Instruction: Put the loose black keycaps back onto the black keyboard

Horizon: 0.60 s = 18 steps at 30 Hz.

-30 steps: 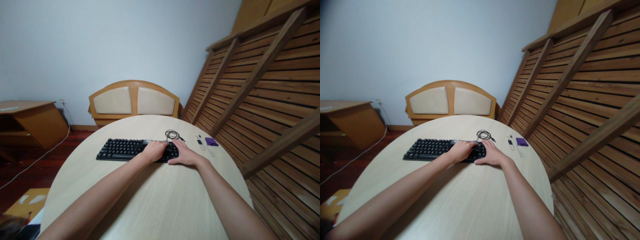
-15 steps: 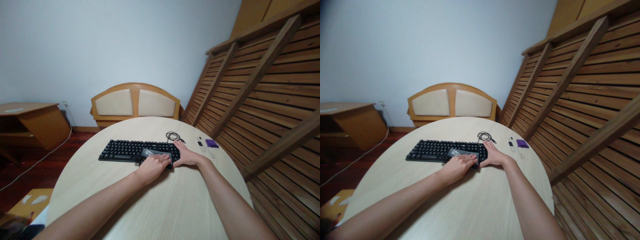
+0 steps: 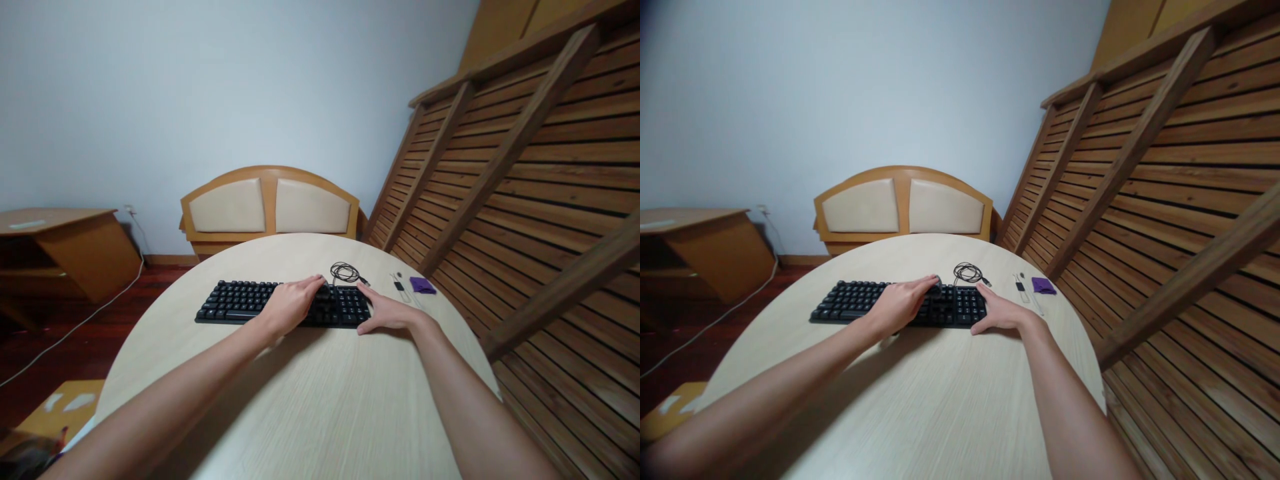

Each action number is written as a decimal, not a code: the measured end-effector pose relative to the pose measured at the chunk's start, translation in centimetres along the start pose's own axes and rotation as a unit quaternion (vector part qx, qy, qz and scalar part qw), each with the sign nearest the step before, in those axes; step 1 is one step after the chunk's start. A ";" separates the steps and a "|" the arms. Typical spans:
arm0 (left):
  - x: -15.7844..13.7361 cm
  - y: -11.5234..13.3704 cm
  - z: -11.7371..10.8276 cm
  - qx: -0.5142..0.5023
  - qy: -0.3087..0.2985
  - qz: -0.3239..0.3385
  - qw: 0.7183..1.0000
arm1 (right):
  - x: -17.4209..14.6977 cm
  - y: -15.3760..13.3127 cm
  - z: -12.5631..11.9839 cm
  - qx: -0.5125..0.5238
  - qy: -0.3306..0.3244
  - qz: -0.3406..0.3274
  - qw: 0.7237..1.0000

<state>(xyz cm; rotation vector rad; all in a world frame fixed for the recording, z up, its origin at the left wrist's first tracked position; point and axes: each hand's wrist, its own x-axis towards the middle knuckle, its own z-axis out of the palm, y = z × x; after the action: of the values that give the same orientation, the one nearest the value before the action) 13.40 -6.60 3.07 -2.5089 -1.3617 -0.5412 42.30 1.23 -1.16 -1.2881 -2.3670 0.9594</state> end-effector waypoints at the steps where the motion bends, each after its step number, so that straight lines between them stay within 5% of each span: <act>1: 1.0 -0.3 0.1 0.008 -0.007 -0.026 1.000 | -0.1 -0.1 0.0 0.001 0.004 -0.001 1.000; 8: 4.5 0.2 3.2 0.020 -0.043 -0.043 0.998 | -0.2 -0.8 0.5 -0.006 0.030 0.000 1.000; 12: 2.8 1.1 4.2 0.024 -0.060 -0.026 0.998 | 0.0 -0.8 0.8 -0.015 0.042 -0.012 0.999; 18: -1.0 2.0 2.7 0.021 -0.072 0.055 0.996 | 0.2 -1.0 1.0 -0.020 0.056 -0.044 0.997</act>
<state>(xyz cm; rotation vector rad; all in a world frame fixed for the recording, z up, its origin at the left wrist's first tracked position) 15.17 -7.42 0.13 -2.6126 -1.2584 -0.3126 40.97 0.57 -1.26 -1.2068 -2.3460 0.7957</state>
